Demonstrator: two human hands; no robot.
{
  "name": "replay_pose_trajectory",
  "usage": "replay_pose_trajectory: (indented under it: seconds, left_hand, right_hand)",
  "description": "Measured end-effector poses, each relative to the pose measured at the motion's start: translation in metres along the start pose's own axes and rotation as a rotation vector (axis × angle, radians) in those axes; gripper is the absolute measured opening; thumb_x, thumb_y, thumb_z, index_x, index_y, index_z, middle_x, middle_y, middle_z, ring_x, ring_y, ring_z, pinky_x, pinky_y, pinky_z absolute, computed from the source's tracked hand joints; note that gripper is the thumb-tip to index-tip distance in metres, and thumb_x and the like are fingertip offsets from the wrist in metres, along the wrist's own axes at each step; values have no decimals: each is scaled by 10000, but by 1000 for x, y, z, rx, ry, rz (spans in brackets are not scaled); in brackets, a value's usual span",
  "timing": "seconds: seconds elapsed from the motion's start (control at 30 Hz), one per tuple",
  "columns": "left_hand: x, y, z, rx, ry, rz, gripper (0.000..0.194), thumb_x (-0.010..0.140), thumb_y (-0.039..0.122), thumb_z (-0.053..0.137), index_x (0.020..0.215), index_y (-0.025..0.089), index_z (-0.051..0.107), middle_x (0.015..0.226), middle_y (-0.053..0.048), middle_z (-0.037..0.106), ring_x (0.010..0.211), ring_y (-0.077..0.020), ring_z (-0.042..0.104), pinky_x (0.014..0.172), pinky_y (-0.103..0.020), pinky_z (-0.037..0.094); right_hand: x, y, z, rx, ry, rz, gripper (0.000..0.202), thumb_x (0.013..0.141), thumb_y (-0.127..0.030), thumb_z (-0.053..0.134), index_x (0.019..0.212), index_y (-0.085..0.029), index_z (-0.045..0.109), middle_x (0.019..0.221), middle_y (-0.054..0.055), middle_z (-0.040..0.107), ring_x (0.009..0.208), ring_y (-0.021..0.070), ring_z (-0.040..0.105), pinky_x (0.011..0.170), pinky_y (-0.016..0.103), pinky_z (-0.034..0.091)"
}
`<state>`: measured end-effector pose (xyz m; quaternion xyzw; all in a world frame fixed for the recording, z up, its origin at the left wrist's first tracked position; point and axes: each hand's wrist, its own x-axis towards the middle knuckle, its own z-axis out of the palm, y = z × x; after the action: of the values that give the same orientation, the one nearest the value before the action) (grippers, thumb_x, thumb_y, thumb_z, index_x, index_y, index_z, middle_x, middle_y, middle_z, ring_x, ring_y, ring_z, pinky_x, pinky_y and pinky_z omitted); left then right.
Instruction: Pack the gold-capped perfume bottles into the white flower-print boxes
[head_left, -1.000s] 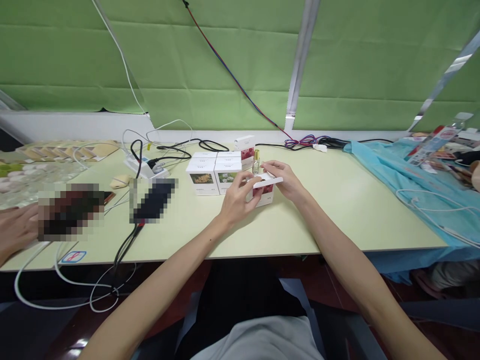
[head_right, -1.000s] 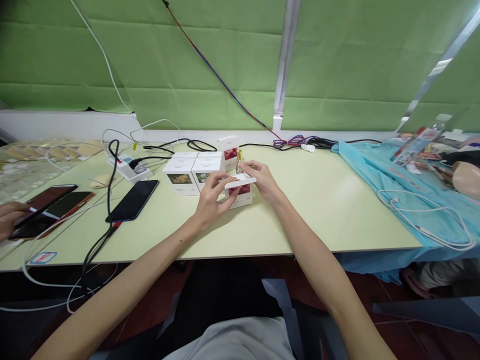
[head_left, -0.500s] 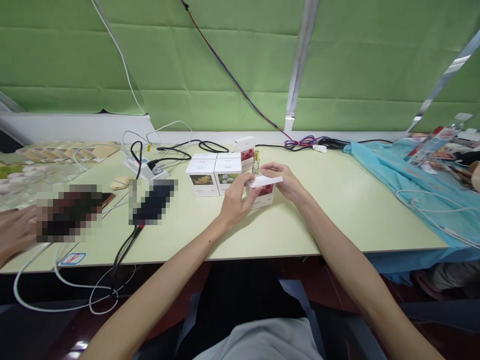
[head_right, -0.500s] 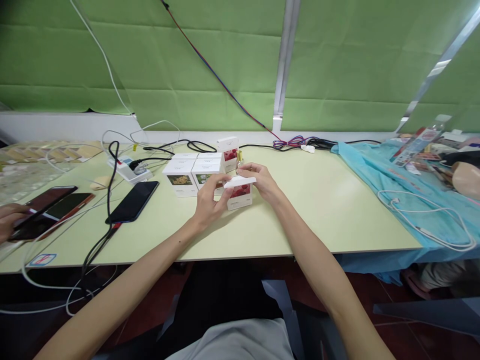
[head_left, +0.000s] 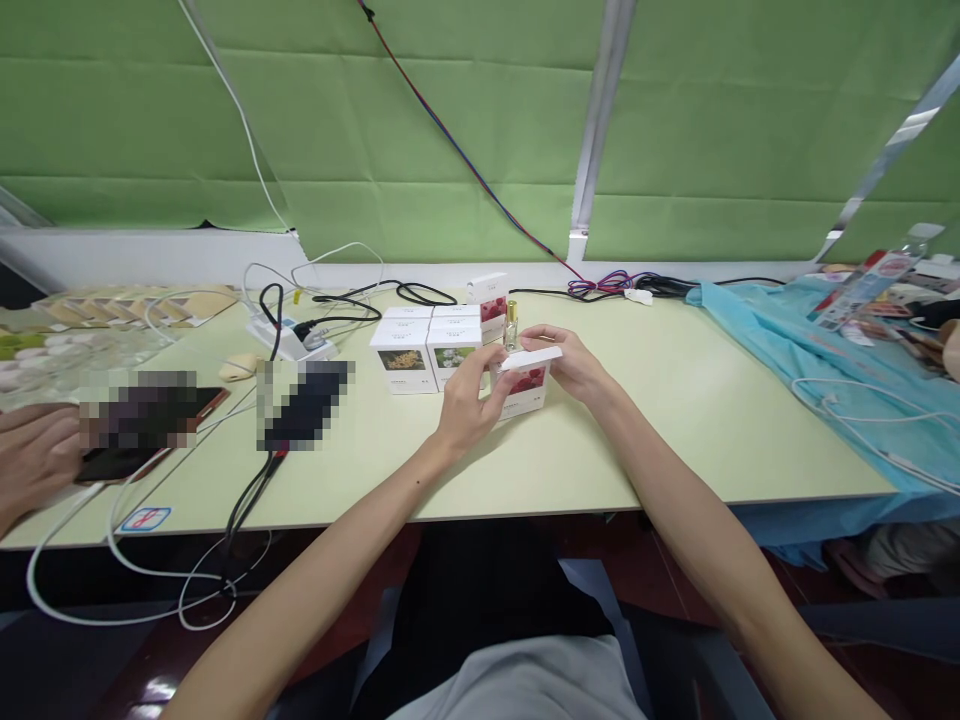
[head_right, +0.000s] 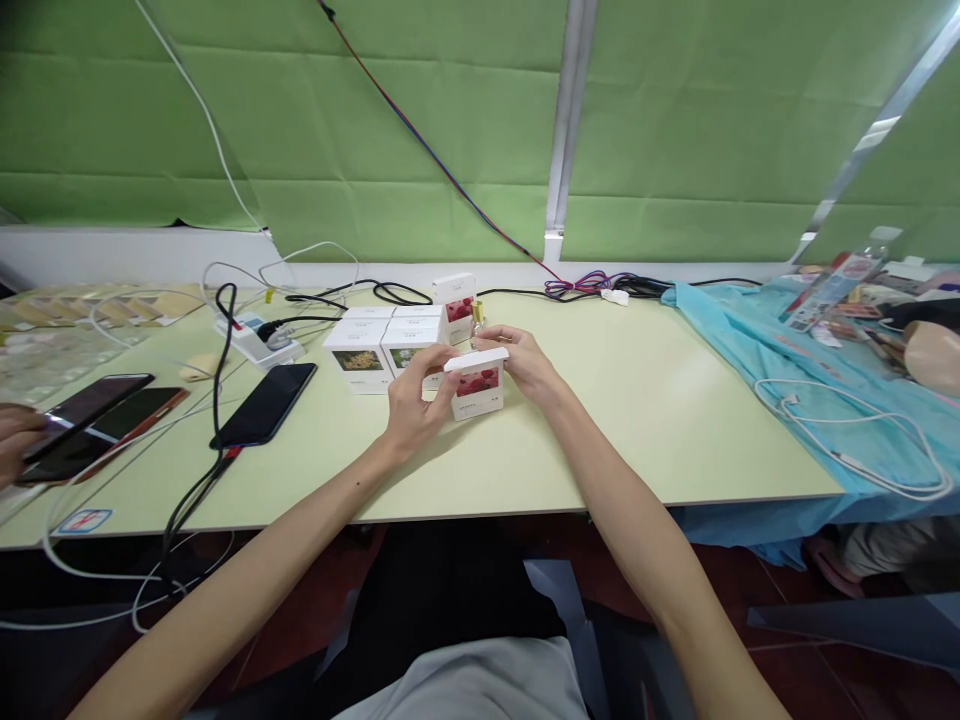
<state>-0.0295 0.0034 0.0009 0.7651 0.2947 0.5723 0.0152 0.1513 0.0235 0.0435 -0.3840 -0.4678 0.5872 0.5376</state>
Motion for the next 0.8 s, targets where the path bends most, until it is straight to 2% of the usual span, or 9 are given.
replay_pose_trajectory:
  seconds: [0.23, 0.37, 0.67, 0.8]
  left_hand:
    - [2, -1, 0, 53, 45, 71, 311, 1015, 275, 548, 1321, 223, 574, 1196, -85, 737, 1001, -175, 730, 870, -306, 606]
    - [4, 0, 0, 58, 48, 122, 313, 1009, 218, 547, 1320, 224, 588, 1197, -84, 735, 1046, -180, 717, 882, -294, 596]
    - [3, 0, 1, 88, 22, 53, 286, 1035, 309, 491, 1283, 200, 584, 1163, -107, 725, 1018, -200, 707, 843, -329, 603]
    - [3, 1, 1, 73, 16, 34, 288, 1033, 310, 493, 1284, 197, 576, 1169, -111, 709, 1041, -203, 693, 856, -334, 602]
  right_hand:
    - [1, 1, 0, 32, 12, -7, 267, 510, -191, 795, 767, -198, 724, 764, 1, 727, 733, 170, 645, 697, 298, 486]
    - [3, 3, 0, 30, 29, 2, 278, 524, -179, 723, 800, -203, 732, 758, 0, 736, 734, 177, 650, 680, 297, 481]
    - [0, 1, 1, 105, -19, 28, 249, 565, -177, 730, 813, -190, 716, 770, 4, 742, 749, 175, 660, 678, 288, 498]
    - [2, 2, 1, 139, -8, 60, 197, 624, -175, 730, 820, -189, 713, 779, 10, 742, 767, 176, 672, 703, 290, 505]
